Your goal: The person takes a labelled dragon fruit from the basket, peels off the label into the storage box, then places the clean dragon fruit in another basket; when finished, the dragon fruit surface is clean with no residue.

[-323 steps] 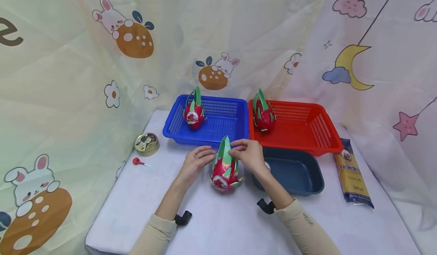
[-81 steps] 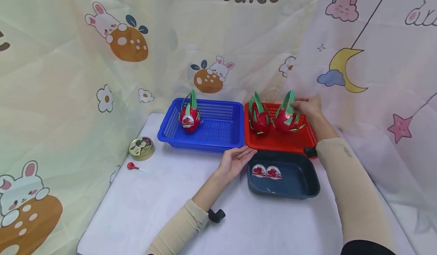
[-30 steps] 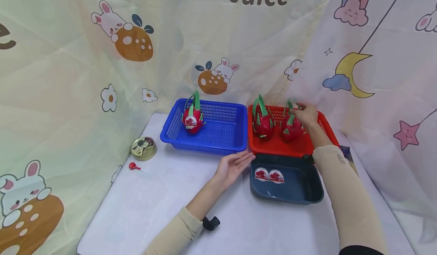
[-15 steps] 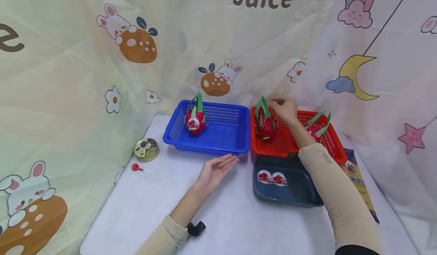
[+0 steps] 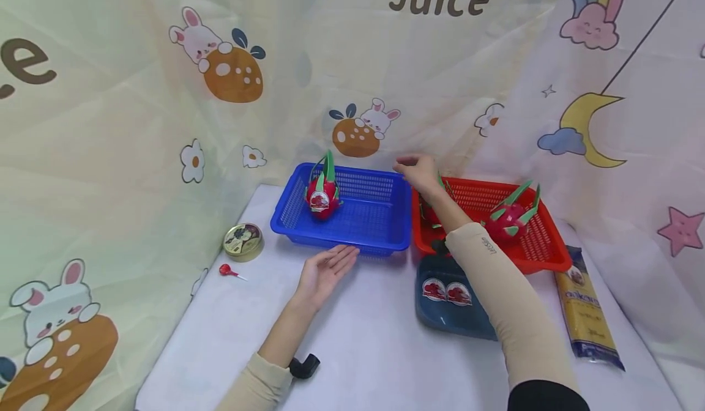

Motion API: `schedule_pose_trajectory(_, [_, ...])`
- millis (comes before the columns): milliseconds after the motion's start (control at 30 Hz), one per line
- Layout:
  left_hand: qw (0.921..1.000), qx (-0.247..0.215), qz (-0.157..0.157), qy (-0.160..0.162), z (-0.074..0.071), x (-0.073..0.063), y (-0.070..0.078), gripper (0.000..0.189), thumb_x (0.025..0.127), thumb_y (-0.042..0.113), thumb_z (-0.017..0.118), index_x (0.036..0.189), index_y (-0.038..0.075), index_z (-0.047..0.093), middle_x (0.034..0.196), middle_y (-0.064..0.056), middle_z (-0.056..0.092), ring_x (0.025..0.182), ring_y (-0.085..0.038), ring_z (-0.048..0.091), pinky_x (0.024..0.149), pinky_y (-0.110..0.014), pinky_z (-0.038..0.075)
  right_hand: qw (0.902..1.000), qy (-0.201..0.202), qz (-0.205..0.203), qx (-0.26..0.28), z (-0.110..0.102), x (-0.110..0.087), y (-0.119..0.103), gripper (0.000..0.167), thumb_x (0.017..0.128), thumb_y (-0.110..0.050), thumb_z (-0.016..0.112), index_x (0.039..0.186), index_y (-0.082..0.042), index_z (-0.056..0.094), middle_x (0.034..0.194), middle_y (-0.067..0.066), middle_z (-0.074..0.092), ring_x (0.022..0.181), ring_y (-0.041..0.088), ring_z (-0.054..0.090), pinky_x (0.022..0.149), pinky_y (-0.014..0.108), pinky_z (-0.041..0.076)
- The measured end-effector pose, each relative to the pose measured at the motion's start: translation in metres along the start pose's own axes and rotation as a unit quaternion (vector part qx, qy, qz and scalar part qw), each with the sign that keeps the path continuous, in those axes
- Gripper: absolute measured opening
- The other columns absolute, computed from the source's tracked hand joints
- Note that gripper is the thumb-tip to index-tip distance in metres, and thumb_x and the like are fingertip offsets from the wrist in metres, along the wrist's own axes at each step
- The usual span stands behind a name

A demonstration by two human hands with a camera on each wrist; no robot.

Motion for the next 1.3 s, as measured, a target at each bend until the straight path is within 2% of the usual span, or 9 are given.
schedule_pose_trajectory(133, [0.9996,-0.012,0.018,0.015,-0.007,-0.002,0.008,0.056,0.108,0.008,0.037,0.156,-0.016,0.021,0.159,-0.038,0.032,0.148,-0.049,0.038,0.122,-0.048,0.035,0.9989,-0.022,0.000,0.042,0.023,0.010,-0.007,0.037,0.101,-0.011,0.069,0.133,0.007,0.065,0.133,0.026,0.066,0.122,0.039,0.066,0.102,0.050,0.055])
schedule_pose_trajectory(300, [0.9980,-0.029,0.040,0.039,-0.015,-0.002,0.016,0.058,0.106,0.006,0.039,0.156,-0.016,0.019,0.160,-0.038,0.030,0.147,-0.051,0.038,0.120,-0.049,0.038,0.9962,-0.066,0.023,0.052,0.053,0.021,-0.017,0.039,0.104,-0.013,0.065,0.137,0.008,0.062,0.137,0.027,0.063,0.125,0.041,0.064,0.103,0.049,0.055])
schedule_pose_trajectory(467, [0.9965,-0.045,0.052,0.047,-0.019,-0.002,0.020,0.058,0.105,0.004,0.039,0.155,-0.017,0.019,0.160,-0.037,0.028,0.147,-0.050,0.037,0.118,-0.048,0.041,0.9907,-0.104,0.043,0.076,0.081,0.031,-0.026,0.038,0.107,-0.012,0.060,0.137,0.010,0.059,0.139,0.029,0.061,0.128,0.043,0.062,0.104,0.047,0.054])
schedule_pose_trajectory(667, [0.9947,-0.071,0.056,0.049,-0.022,-0.004,0.019,0.057,0.104,0.003,0.040,0.154,-0.016,0.021,0.159,-0.037,0.029,0.146,-0.051,0.039,0.116,-0.048,0.044,0.9873,-0.108,0.058,0.101,0.109,0.041,-0.028,0.035,0.104,-0.012,0.065,0.132,0.010,0.063,0.134,0.027,0.065,0.125,0.042,0.064,0.103,0.050,0.054])
schedule_pose_trajectory(967, [0.9938,-0.082,0.057,0.049,-0.019,-0.003,0.018,0.053,0.105,0.002,0.037,0.152,-0.016,0.020,0.160,-0.039,0.025,0.148,-0.053,0.033,0.119,-0.051,0.038,0.9817,-0.125,0.077,0.121,0.144,0.053,-0.029,0.046,0.107,-0.014,0.059,0.148,0.007,0.052,0.149,0.025,0.055,0.137,0.039,0.055,0.112,0.049,0.048])
schedule_pose_trajectory(1100, [0.9935,-0.091,0.051,0.046,-0.019,-0.001,0.016,0.053,0.106,0.003,0.038,0.153,-0.016,0.022,0.161,-0.038,0.026,0.149,-0.052,0.033,0.120,-0.051,0.036,0.9786,-0.137,0.084,0.129,0.154,0.055,-0.030,0.051,0.107,-0.016,0.059,0.152,0.004,0.047,0.151,0.022,0.053,0.138,0.038,0.054,0.114,0.050,0.046])
schedule_pose_trajectory(1300, [0.9938,-0.090,0.054,0.038,-0.018,0.002,0.016,0.057,0.105,0.005,0.040,0.155,-0.016,0.022,0.161,-0.038,0.026,0.149,-0.051,0.033,0.119,-0.050,0.039,0.9772,-0.137,0.090,0.136,0.159,0.059,-0.032,0.049,0.107,-0.016,0.061,0.150,0.003,0.050,0.149,0.021,0.055,0.136,0.038,0.055,0.112,0.052,0.047])
Point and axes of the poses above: each hand's wrist, its own x-axis towards the middle knuckle, its own z-axis out of the palm, y = z × x, the point moved 1 cm from there along x, towards the middle knuckle
